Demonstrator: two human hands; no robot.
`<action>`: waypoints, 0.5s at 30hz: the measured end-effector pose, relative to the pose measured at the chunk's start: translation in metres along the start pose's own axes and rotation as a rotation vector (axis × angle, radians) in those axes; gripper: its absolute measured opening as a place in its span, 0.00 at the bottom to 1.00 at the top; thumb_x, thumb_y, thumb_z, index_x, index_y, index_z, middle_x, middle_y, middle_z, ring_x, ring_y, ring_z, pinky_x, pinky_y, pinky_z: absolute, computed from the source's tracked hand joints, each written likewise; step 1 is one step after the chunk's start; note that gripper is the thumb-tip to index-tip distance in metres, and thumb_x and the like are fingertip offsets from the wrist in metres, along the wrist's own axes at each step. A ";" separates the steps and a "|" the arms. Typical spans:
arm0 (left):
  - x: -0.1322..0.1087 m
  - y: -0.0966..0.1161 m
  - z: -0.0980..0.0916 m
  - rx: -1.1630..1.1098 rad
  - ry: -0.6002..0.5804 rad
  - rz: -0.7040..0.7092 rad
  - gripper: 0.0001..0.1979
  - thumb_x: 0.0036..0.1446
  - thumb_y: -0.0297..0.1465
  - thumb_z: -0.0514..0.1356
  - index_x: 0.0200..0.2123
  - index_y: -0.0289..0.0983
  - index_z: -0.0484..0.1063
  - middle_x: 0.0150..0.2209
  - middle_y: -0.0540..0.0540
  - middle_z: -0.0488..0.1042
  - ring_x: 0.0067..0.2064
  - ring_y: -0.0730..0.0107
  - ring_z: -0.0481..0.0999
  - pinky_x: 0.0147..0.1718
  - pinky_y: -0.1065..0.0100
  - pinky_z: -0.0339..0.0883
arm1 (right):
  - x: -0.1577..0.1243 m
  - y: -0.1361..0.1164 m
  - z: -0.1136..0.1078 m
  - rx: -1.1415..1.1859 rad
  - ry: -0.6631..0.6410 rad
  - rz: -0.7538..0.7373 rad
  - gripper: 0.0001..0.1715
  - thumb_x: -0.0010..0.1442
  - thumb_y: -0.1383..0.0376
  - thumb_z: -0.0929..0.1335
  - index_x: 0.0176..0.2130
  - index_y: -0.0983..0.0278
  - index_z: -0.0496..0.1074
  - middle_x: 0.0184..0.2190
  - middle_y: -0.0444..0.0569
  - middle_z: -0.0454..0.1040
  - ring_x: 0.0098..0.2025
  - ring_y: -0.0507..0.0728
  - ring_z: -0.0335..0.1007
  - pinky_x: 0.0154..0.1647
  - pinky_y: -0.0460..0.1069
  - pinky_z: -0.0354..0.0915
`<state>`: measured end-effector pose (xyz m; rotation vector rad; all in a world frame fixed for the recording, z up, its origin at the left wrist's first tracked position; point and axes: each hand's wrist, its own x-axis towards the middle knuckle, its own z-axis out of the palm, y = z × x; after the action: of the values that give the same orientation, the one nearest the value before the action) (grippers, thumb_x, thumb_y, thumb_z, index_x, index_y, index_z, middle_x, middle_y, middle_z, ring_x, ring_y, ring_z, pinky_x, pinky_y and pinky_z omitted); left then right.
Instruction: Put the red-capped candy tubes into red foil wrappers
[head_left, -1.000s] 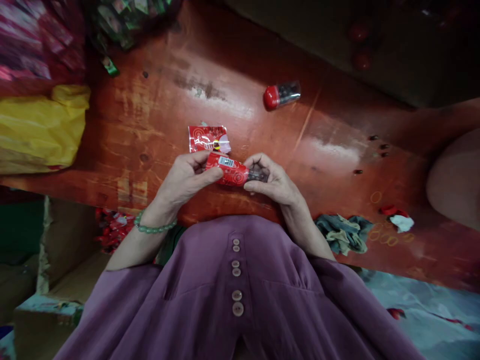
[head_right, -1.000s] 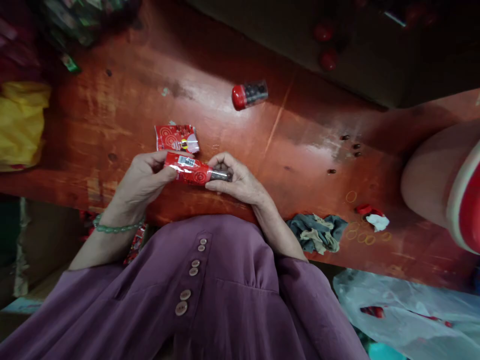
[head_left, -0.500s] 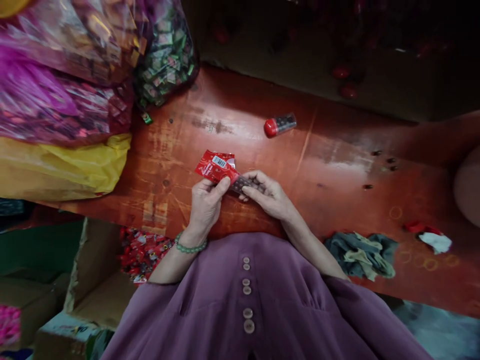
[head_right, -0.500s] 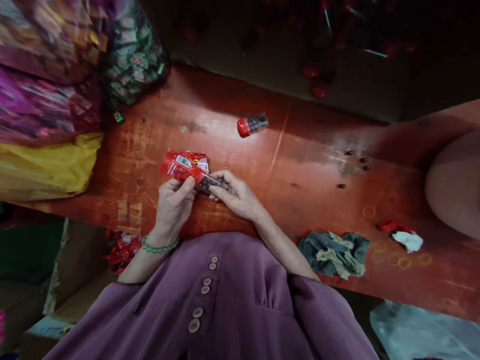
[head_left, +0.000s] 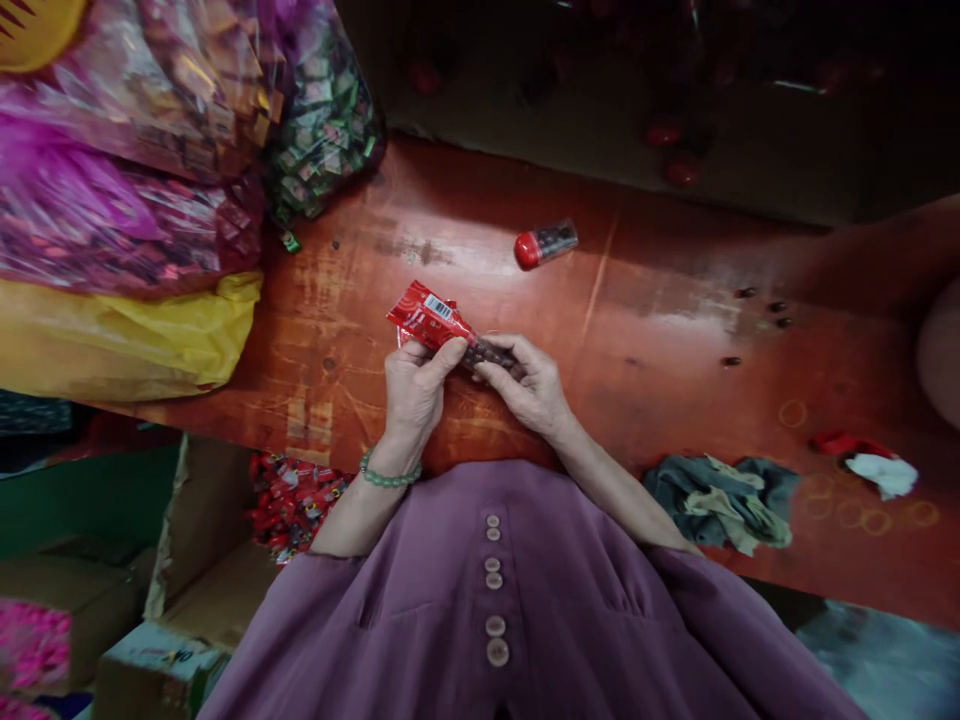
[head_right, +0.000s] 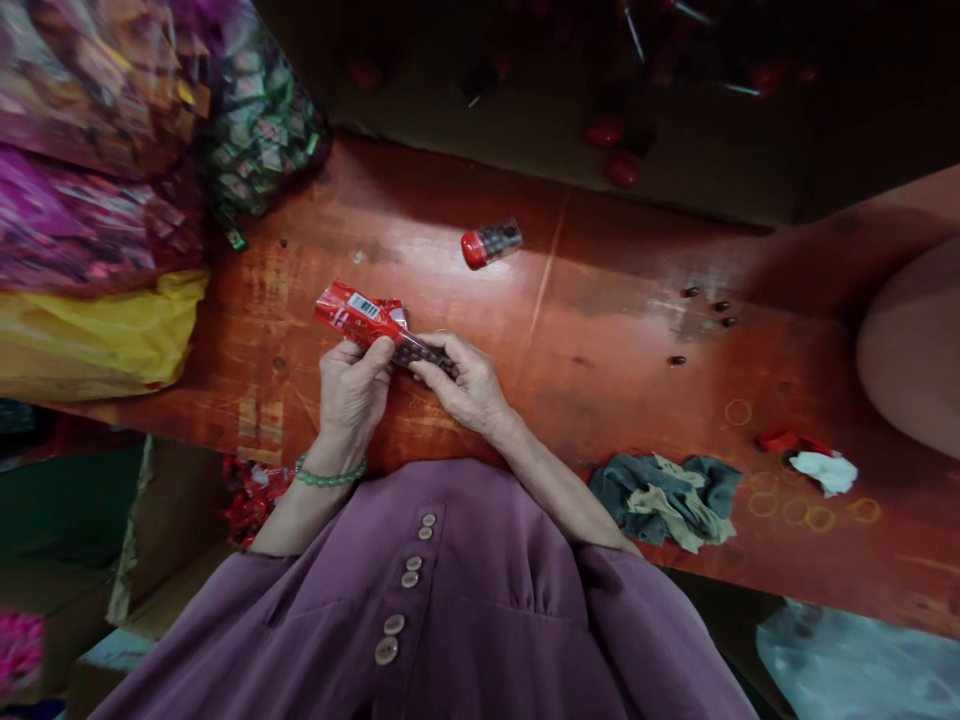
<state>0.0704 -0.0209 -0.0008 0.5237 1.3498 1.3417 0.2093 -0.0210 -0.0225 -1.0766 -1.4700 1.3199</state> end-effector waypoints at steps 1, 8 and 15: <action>0.000 0.000 0.001 0.006 -0.006 -0.003 0.17 0.35 0.42 0.76 0.26 0.38 0.79 0.28 0.51 0.80 0.33 0.71 0.78 0.41 0.68 0.72 | 0.000 0.001 0.000 -0.004 0.016 -0.011 0.12 0.64 0.60 0.68 0.47 0.60 0.71 0.41 0.48 0.76 0.39 0.54 0.74 0.44 0.52 0.71; 0.001 0.010 0.002 0.015 -0.264 -0.019 0.18 0.41 0.44 0.74 0.32 0.38 0.81 0.38 0.43 0.83 0.47 0.58 0.81 0.46 0.62 0.74 | 0.007 -0.001 -0.005 0.281 -0.022 0.075 0.15 0.60 0.56 0.71 0.43 0.61 0.69 0.34 0.44 0.75 0.32 0.51 0.74 0.36 0.47 0.71; 0.002 0.012 0.006 0.016 -0.281 0.042 0.17 0.41 0.42 0.74 0.29 0.36 0.80 0.33 0.44 0.82 0.40 0.62 0.82 0.43 0.64 0.74 | 0.012 0.007 0.001 0.473 -0.013 0.122 0.23 0.53 0.50 0.75 0.40 0.61 0.69 0.33 0.41 0.74 0.31 0.48 0.73 0.35 0.45 0.72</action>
<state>0.0712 -0.0138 0.0105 0.7262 1.1247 1.2400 0.2056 -0.0089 -0.0286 -0.8537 -1.0344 1.6572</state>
